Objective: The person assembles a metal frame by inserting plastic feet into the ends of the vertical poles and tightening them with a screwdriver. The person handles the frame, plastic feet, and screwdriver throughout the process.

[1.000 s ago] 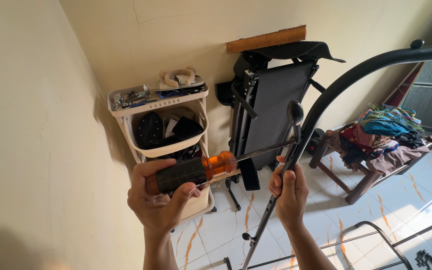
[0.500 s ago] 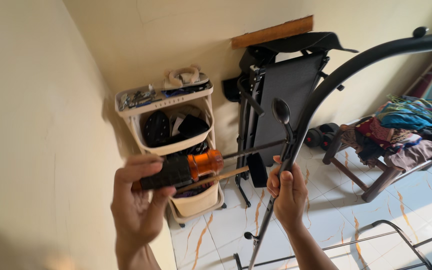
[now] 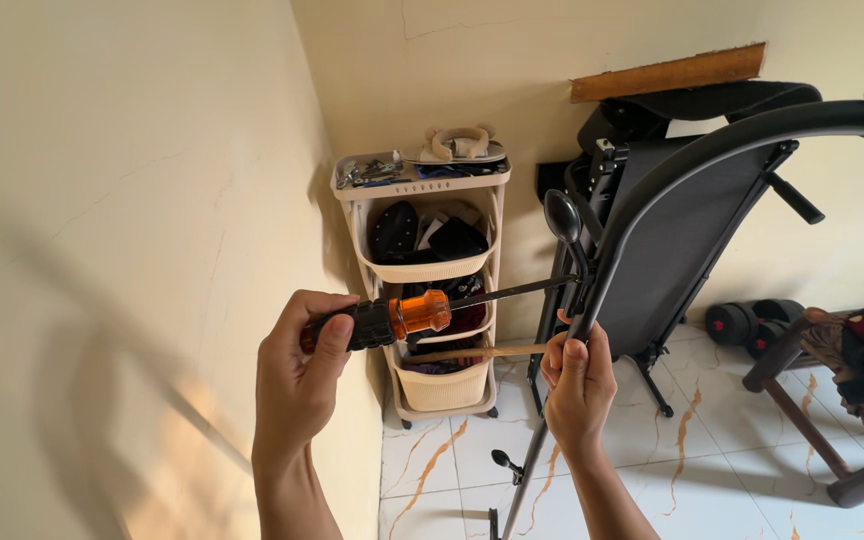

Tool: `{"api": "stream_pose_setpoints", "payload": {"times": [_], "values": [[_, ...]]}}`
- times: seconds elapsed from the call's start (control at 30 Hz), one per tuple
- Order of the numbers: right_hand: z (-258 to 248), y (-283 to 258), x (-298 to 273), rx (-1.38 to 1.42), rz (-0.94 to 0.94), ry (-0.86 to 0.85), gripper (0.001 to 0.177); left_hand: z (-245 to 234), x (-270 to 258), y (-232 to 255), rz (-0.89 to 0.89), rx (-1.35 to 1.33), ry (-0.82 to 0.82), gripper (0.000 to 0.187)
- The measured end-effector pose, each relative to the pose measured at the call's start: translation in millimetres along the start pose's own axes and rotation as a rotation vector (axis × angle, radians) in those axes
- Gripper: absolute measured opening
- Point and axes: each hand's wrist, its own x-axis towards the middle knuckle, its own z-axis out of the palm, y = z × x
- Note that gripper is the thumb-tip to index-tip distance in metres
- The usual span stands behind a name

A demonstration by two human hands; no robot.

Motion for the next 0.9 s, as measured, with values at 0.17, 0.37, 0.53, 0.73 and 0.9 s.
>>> {"api": "stream_pose_setpoints", "payload": {"times": [0.17,0.37,0.53,0.73,0.9], "values": [[-3.7,1.1,-2.0,-0.054,-0.027,0.032,0.036,2.4,-1.8,11.1,0.161,0.068,-0.044,0.027],[8.5,1.1,7.5,-0.043,-0.030,0.059,0.034,6.5,12.6,29.8,-0.023,0.430,0.094,0.031],[5.5,-10.4,5.4,-0.137,-0.018,0.115,0.036,-13.6,26.5,13.2,0.020,0.185,-0.205,0.028],[11.6,-8.9,6.2,-0.113,-0.027,0.098,0.035,-17.2,33.9,-29.9,0.065,-0.122,-0.247,0.021],[8.3,-12.4,8.9,-0.154,-0.027,0.121,0.037,-5.1,28.7,-31.7,0.099,-0.211,-0.311,0.042]]}}
